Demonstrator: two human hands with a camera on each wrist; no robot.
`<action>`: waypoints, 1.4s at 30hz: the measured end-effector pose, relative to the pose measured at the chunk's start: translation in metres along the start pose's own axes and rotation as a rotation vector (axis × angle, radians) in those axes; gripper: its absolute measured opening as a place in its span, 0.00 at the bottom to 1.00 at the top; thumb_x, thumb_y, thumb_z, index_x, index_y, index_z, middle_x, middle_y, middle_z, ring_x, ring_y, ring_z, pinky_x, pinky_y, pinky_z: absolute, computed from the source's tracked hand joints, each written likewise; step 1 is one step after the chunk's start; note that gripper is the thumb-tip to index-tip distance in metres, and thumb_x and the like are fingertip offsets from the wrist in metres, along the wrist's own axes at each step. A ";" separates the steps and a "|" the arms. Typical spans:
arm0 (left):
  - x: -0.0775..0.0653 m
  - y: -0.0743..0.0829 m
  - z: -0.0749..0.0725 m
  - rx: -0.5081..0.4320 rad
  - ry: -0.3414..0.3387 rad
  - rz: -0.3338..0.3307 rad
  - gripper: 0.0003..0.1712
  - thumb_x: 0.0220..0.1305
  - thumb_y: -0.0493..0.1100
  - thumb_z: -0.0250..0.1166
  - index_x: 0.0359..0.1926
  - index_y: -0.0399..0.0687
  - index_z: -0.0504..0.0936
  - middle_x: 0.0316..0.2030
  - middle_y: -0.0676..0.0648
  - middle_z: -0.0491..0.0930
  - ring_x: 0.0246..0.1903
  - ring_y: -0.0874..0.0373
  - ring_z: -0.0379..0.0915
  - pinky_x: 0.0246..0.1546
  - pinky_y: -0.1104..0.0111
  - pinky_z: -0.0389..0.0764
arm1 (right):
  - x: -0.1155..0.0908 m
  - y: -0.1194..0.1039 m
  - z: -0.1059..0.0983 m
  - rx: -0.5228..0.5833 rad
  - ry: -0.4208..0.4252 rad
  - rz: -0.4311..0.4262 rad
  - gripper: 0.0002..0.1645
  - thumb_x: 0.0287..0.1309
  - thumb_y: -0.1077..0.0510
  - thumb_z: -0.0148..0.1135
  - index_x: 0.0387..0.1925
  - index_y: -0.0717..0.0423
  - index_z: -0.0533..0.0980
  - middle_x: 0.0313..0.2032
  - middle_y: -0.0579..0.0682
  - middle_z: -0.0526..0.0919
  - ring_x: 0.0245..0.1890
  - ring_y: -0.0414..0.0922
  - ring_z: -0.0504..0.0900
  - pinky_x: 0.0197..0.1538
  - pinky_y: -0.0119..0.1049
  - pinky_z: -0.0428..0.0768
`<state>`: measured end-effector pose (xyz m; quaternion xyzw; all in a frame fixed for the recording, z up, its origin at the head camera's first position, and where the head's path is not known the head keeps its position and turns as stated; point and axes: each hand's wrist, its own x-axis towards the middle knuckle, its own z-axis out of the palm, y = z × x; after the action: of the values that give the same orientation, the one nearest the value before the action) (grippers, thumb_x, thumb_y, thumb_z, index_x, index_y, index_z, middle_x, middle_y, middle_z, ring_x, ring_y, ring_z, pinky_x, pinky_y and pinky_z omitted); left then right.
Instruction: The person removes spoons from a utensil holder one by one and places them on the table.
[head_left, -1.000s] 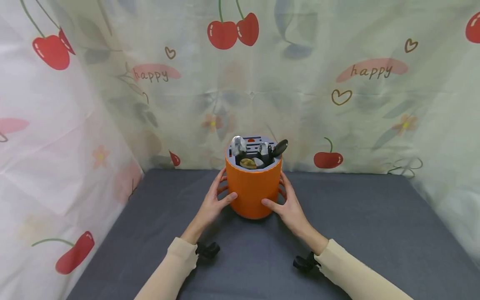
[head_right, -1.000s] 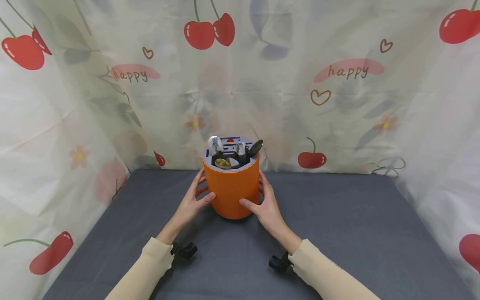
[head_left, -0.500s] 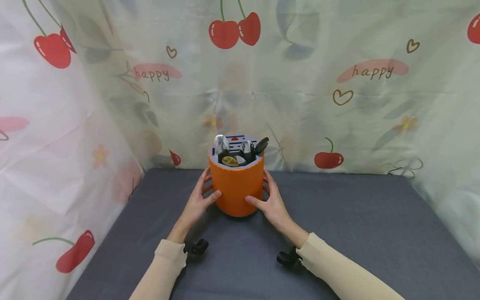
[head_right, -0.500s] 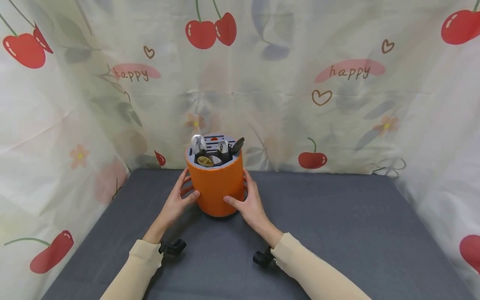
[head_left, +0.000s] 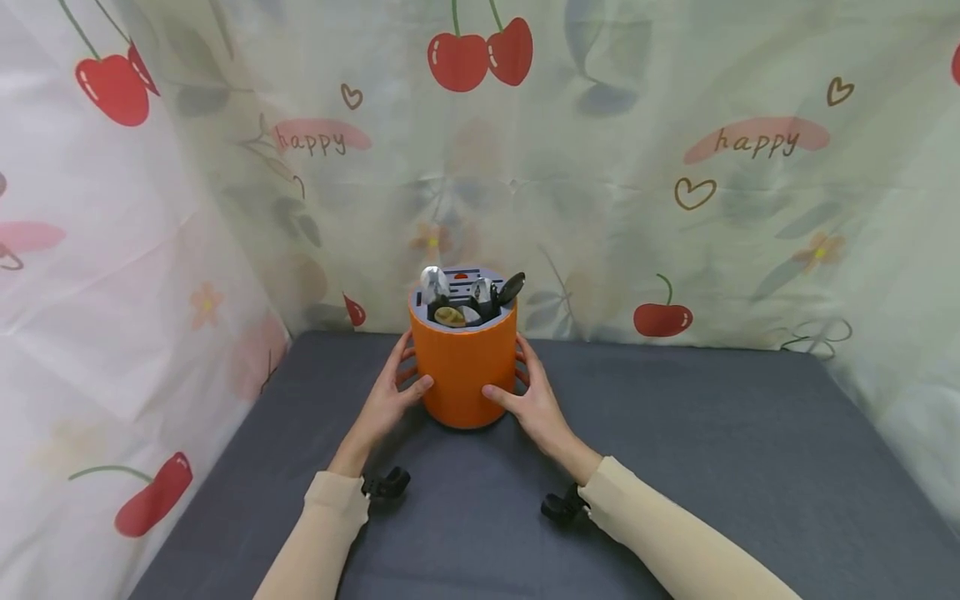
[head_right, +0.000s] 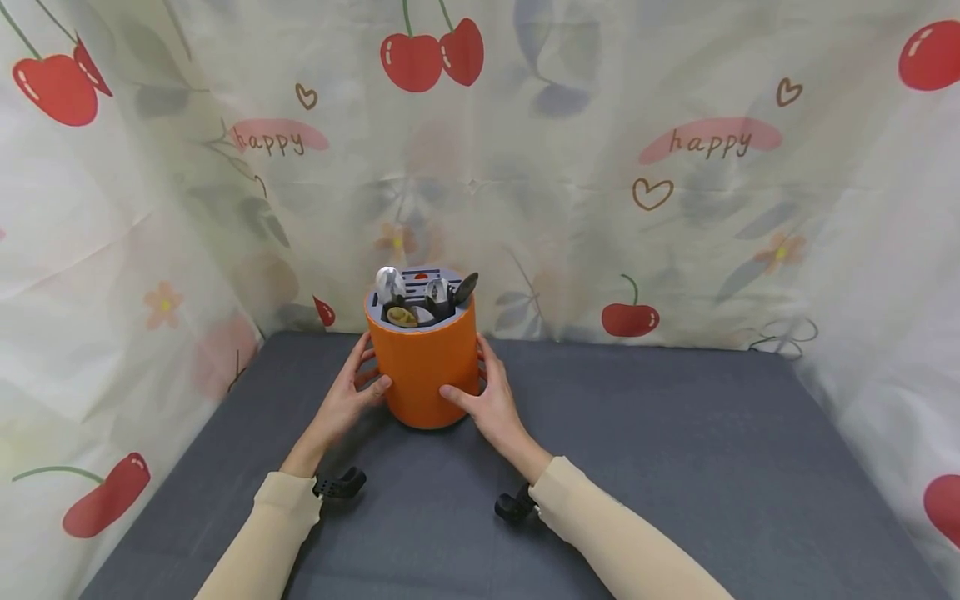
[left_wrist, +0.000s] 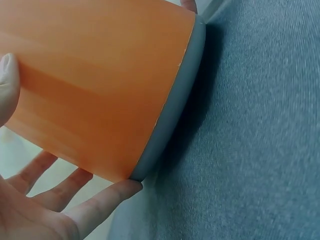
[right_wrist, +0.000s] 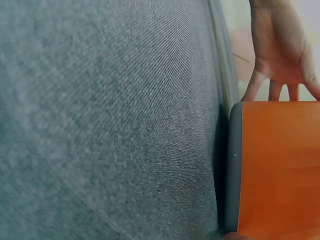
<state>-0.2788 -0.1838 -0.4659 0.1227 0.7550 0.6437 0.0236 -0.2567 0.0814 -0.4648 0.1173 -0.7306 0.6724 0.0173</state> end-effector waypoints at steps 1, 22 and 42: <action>0.001 -0.001 -0.001 -0.002 0.003 -0.007 0.49 0.75 0.46 0.65 0.83 0.79 0.46 0.79 0.44 0.51 0.75 0.38 0.58 0.63 0.39 0.75 | 0.001 0.001 0.001 0.002 -0.002 0.001 0.57 0.66 0.57 0.73 0.84 0.37 0.47 0.79 0.55 0.51 0.77 0.63 0.57 0.75 0.62 0.62; -0.004 0.013 -0.001 -0.054 -0.007 -0.045 0.50 0.75 0.43 0.65 0.84 0.68 0.44 0.80 0.41 0.49 0.76 0.36 0.54 0.66 0.38 0.71 | -0.007 -0.031 0.005 0.023 -0.028 0.031 0.57 0.66 0.63 0.71 0.84 0.51 0.46 0.79 0.63 0.50 0.77 0.65 0.55 0.76 0.64 0.58; 0.009 -0.008 0.014 -0.037 -0.001 0.013 0.49 0.74 0.49 0.67 0.83 0.77 0.47 0.78 0.44 0.52 0.75 0.39 0.58 0.63 0.40 0.75 | -0.007 -0.025 -0.011 -0.028 -0.013 0.084 0.59 0.67 0.61 0.71 0.84 0.51 0.42 0.79 0.63 0.49 0.77 0.66 0.55 0.74 0.65 0.61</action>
<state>-0.2862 -0.1696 -0.4755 0.1276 0.7421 0.6577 0.0223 -0.2469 0.0916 -0.4401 0.0907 -0.7444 0.6614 -0.0139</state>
